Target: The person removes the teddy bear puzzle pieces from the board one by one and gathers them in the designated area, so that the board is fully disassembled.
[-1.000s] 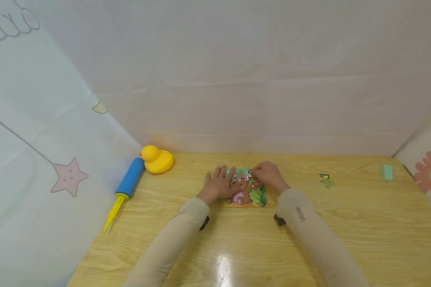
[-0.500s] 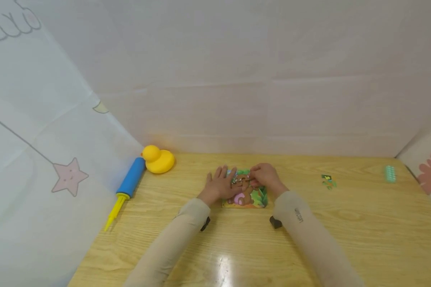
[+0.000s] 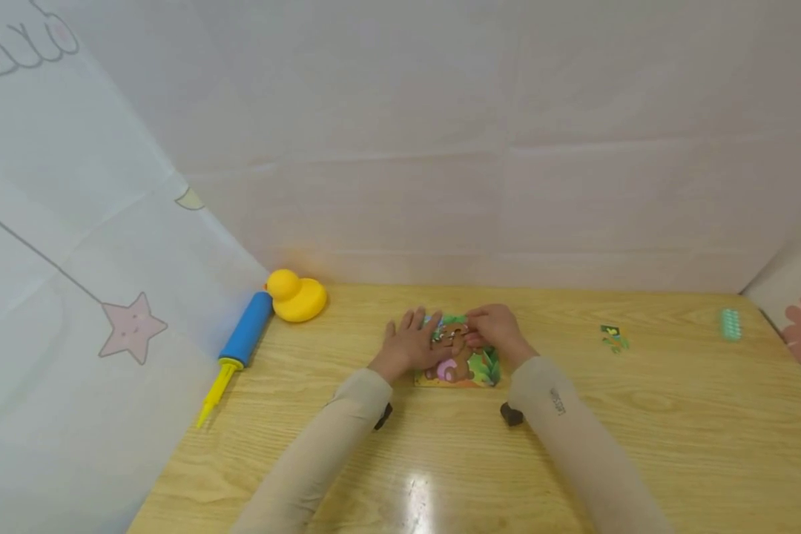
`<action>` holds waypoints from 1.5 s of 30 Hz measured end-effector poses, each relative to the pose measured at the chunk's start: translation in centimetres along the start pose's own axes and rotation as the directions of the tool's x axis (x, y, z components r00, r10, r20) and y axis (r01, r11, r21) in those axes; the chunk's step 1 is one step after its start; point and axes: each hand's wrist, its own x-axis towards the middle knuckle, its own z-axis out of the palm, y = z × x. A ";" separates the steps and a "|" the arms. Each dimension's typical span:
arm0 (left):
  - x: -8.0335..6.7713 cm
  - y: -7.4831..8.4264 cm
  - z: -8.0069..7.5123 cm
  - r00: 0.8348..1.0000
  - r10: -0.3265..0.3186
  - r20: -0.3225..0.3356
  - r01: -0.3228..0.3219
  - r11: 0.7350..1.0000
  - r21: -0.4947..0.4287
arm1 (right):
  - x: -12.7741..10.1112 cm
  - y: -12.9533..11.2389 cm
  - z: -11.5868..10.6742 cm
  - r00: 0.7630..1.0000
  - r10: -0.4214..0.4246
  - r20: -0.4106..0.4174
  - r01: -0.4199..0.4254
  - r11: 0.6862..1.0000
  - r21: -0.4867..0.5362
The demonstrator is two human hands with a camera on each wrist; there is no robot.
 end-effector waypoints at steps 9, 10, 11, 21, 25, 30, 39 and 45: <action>-0.4 0.5 -0.3 1.000 0.016 -0.001 -0.016 1.000 0.008 | -0.6 1.9 -2.8 0.998 -0.049 0.042 0.039 0.979 0.199; -0.4 0.5 -0.2 1.000 0.018 -0.003 -0.017 1.000 0.011 | -0.8 2.1 -3.2 0.998 -0.045 0.045 0.033 0.973 0.230; -0.4 0.5 -0.2 1.000 0.020 -0.005 -0.020 1.000 0.014 | -1.1 2.2 -3.7 0.998 -0.038 0.051 0.024 0.967 0.255; -0.5 0.3 -0.4 1.000 0.010 -0.011 -0.009 1.000 0.024 | -4.1 3.8 -9.7 0.999 0.015 0.045 -0.031 0.929 0.369; -0.5 0.2 -0.2 1.000 0.012 0.002 -0.012 1.000 0.011 | -5.1 4.4 -12.0 0.998 0.055 0.033 -0.064 0.903 0.425; -0.8 0.2 -0.6 1.000 0.010 -0.008 -0.010 1.000 0.019 | -6.2 4.4 -14.3 0.997 0.074 -0.012 -0.063 0.915 0.399; -1.0 0.1 -1.0 1.000 0.016 -0.004 -0.016 1.000 0.024 | -7.8 5.0 -17.1 0.998 0.051 -0.029 -0.036 0.928 0.370; -1.0 0.2 -0.8 1.000 0.016 -0.007 -0.016 1.000 0.020 | -8.4 5.9 -18.1 0.998 0.040 -0.042 -0.022 0.934 0.357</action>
